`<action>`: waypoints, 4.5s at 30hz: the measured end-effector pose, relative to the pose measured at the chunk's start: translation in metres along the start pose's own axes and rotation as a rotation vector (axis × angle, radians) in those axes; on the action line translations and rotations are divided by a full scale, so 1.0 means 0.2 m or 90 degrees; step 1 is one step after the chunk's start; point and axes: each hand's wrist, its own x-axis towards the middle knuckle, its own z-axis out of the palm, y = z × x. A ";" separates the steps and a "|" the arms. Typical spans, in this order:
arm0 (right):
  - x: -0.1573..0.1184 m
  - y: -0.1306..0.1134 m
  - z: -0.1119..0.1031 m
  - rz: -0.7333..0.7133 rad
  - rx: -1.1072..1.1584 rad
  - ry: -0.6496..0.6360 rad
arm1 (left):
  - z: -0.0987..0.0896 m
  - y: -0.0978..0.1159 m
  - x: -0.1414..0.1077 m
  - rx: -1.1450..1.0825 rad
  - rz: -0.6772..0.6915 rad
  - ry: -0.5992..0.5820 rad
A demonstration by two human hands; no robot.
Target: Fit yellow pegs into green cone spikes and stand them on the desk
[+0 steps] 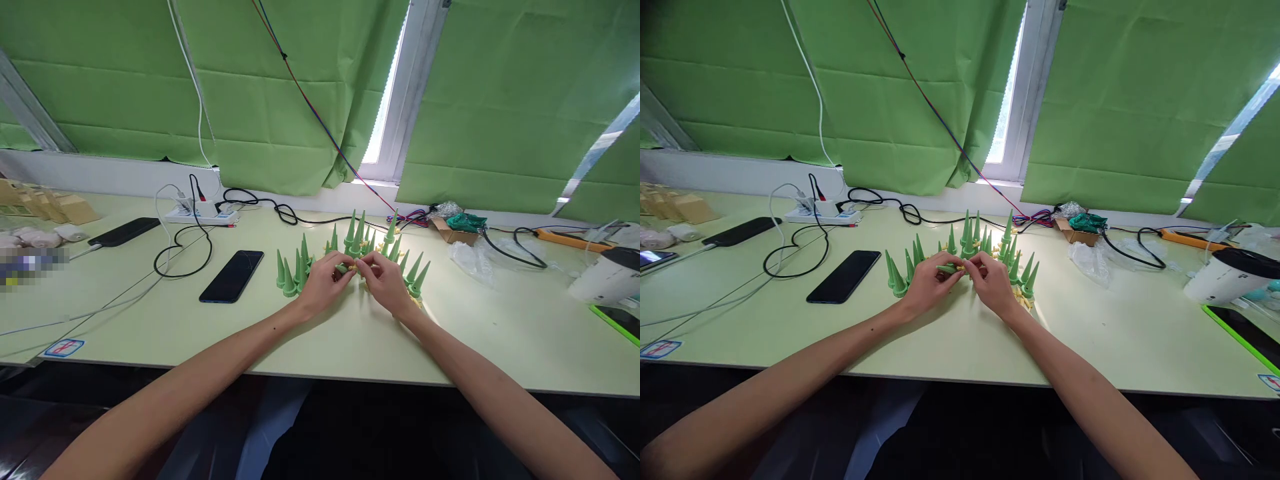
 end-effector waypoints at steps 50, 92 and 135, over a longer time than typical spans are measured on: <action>0.01 0.02 0.00 -0.040 -0.172 0.008 | 0.00 -0.01 0.00 0.002 0.007 -0.056; 0.02 0.03 0.01 -0.024 -0.194 -0.020 | 0.00 -0.01 0.00 0.017 -0.007 -0.074; 0.01 0.03 0.01 0.000 -0.172 -0.032 | -0.01 0.00 0.00 0.026 -0.027 -0.074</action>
